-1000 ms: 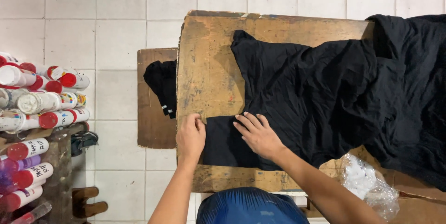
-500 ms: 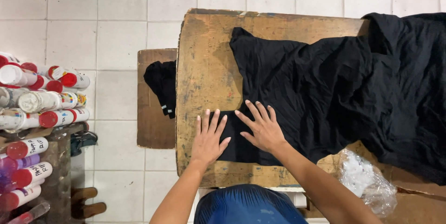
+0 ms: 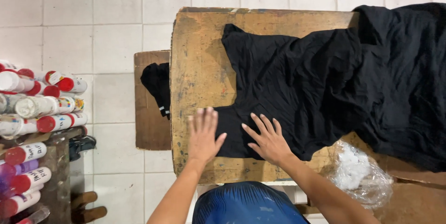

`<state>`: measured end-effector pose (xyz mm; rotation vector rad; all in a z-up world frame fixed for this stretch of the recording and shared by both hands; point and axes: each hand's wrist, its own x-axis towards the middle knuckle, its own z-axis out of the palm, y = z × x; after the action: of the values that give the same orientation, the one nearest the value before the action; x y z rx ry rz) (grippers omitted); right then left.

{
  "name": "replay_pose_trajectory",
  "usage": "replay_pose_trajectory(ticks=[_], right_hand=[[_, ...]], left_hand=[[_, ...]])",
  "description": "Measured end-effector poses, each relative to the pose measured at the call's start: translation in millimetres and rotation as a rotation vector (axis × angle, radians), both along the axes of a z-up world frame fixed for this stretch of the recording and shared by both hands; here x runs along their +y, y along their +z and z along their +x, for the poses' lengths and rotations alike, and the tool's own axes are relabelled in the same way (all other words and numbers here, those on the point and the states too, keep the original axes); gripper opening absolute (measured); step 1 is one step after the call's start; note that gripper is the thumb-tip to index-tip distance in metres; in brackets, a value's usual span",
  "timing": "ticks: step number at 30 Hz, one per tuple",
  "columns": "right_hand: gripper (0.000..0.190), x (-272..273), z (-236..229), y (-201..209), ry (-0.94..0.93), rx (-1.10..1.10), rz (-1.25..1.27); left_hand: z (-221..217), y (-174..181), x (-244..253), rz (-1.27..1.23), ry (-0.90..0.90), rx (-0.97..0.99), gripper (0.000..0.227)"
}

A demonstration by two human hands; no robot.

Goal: The person irons a black long-sleeved shirt on a wooden table. They smooth the fabric, place a small rectangular object on the sleeve, and press it with an iron. The person repeats this process on different sections of the shirt.

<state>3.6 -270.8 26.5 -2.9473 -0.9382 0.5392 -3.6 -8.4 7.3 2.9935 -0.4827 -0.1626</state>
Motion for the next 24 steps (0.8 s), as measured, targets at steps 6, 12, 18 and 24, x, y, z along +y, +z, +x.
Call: replay_pose_trajectory(ticks=[6,12,18,24], right_hand=[[0.047,-53,-52,-26,0.082,-0.208,0.218],[0.037,-59,-59,-12,0.233,-0.314,0.272],[0.017,-70,-60,-4,0.212,-0.356,0.308],[0.003,-76,-58,-13,0.253,-0.364,0.362]], left_hand=[[3,-11,-7,-0.054,-0.155,-0.029,0.080],[-5,-18,-9,-0.064,-0.457,-0.062,0.087],[-22,-12,-5,-0.044,-0.666,0.060,0.086],[-24,-6,-5,0.004,-0.716,0.065,0.079]])
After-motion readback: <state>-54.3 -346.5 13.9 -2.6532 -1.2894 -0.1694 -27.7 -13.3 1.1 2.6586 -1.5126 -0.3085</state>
